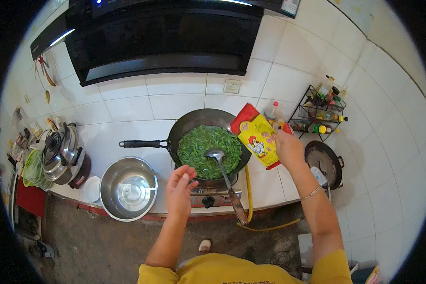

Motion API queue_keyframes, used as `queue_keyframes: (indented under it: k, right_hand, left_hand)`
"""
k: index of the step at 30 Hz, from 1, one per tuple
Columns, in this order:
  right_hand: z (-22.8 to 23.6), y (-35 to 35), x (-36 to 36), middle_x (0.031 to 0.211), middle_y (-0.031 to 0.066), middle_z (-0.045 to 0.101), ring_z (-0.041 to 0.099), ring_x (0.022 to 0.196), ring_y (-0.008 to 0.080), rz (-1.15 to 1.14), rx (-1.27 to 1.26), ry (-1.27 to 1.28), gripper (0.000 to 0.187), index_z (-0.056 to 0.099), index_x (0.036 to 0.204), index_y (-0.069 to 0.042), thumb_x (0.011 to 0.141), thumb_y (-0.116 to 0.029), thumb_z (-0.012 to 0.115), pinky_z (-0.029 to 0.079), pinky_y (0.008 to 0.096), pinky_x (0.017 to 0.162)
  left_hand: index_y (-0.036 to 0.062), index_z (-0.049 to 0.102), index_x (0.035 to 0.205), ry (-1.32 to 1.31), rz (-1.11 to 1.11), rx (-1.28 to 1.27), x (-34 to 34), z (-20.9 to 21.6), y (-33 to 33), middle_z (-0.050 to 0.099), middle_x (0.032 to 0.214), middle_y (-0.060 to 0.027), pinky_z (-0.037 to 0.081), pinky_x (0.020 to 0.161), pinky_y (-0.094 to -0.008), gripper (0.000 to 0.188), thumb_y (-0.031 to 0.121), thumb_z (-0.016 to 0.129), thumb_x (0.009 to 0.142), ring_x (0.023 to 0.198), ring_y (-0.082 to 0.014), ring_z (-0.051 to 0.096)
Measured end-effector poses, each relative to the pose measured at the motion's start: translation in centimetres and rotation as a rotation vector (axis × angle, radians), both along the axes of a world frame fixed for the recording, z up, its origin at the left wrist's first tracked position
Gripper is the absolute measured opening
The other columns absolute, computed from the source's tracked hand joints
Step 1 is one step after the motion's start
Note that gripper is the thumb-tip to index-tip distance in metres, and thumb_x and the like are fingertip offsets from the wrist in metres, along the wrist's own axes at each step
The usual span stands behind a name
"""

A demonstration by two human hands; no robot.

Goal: The person stirs green beans in a wok using a ladle, pours water from a bowl into the wok, rinses the bowl in a sink, and adds seasoning from a packet to the vegetables.

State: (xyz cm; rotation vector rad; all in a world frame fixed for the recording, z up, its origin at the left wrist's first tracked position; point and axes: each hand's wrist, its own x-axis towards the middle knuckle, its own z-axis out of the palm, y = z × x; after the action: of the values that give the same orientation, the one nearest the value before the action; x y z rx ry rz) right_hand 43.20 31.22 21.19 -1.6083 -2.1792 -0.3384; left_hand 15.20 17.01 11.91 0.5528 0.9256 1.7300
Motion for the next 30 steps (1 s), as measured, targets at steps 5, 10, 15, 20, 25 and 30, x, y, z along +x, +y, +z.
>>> queue_keyframes:
  k: [5, 10, 15, 20, 25, 30]
  right_hand:
    - [-0.2, 0.6, -0.8, 0.069, 0.0169, 0.060, 0.060, 0.066, 0.0371, 0.022, 0.113, 0.122, 0.020, 0.055, 0.082, -0.007, 0.090, -0.025, 0.052, 0.046, 0.0467, 0.057]
    - [0.1, 1.6, -1.9, 0.068, 0.0169, 0.059, 0.060, 0.066, 0.0380, 0.039, 0.115, 0.101, 0.017, 0.056, 0.084, -0.008, 0.089, -0.023, 0.053, 0.046, 0.0471, 0.057]
    - [-0.5, 1.6, -1.7, 0.068, 0.0168, 0.059, 0.060, 0.066, 0.0381, -0.016, 0.087, 0.104, 0.017, 0.055, 0.087, -0.008, 0.090, -0.024, 0.052, 0.046, 0.0483, 0.058]
    - [-0.1, 2.1, -2.0, 0.068, 0.0167, 0.060, 0.060, 0.066, 0.0377, 0.009, 0.201, 0.210, 0.019, 0.054, 0.086, -0.007, 0.091, -0.025, 0.051, 0.046, 0.0487, 0.058]
    - [-1.4, 2.5, -2.3, 0.069, 0.0164, 0.060, 0.060, 0.066, 0.0375, -0.049, 0.043, 0.055, 0.021, 0.053, 0.082, -0.007, 0.091, -0.026, 0.050, 0.046, 0.0480, 0.057]
    - [-1.0, 2.5, -3.0, 0.070, 0.0159, 0.061, 0.060, 0.066, 0.0374, -0.016, 0.101, 0.110, 0.020, 0.053, 0.081, -0.007, 0.091, -0.025, 0.051, 0.046, 0.0473, 0.058]
  left_hand:
    - [0.0044, 0.053, 0.118, -0.034, -0.071, -0.041, -0.5, -1.0, 1.2, 0.058, 0.114, -0.0086, 0.047, 0.082, -0.0322, 0.025, 0.010, 0.050, 0.094, 0.104, -0.0175, 0.056]
    - [0.0039, 0.053, 0.118, -0.064, -0.087, -0.056, 0.1, -1.4, 2.4, 0.060, 0.112, -0.0102, 0.048, 0.081, -0.0344, 0.027, 0.012, 0.051, 0.093, 0.103, -0.0204, 0.058]
    - [0.0045, 0.052, 0.118, -0.099, -0.184, -0.067, 1.2, -1.6, 2.9, 0.059, 0.114, -0.0093, 0.047, 0.082, -0.0321, 0.026, 0.010, 0.052, 0.093, 0.104, -0.0179, 0.056]
    - [0.0043, 0.054, 0.117, -0.091, -0.201, -0.079, 2.0, -1.7, 2.6, 0.061, 0.111, -0.0091, 0.048, 0.082, -0.0347, 0.025, 0.011, 0.050, 0.094, 0.102, -0.0196, 0.058]
    - [0.0045, 0.055, 0.116, -0.090, -0.239, -0.078, 2.4, -1.2, 2.1, 0.061, 0.110, -0.0091, 0.049, 0.081, -0.0336, 0.023, 0.011, 0.050, 0.094, 0.102, -0.0193, 0.058]
    - [0.0045, 0.054, 0.117, -0.108, -0.277, -0.077, 2.5, -1.6, 1.9, 0.060, 0.112, -0.0091, 0.048, 0.082, -0.0334, 0.025, 0.012, 0.052, 0.093, 0.104, -0.0195, 0.057]
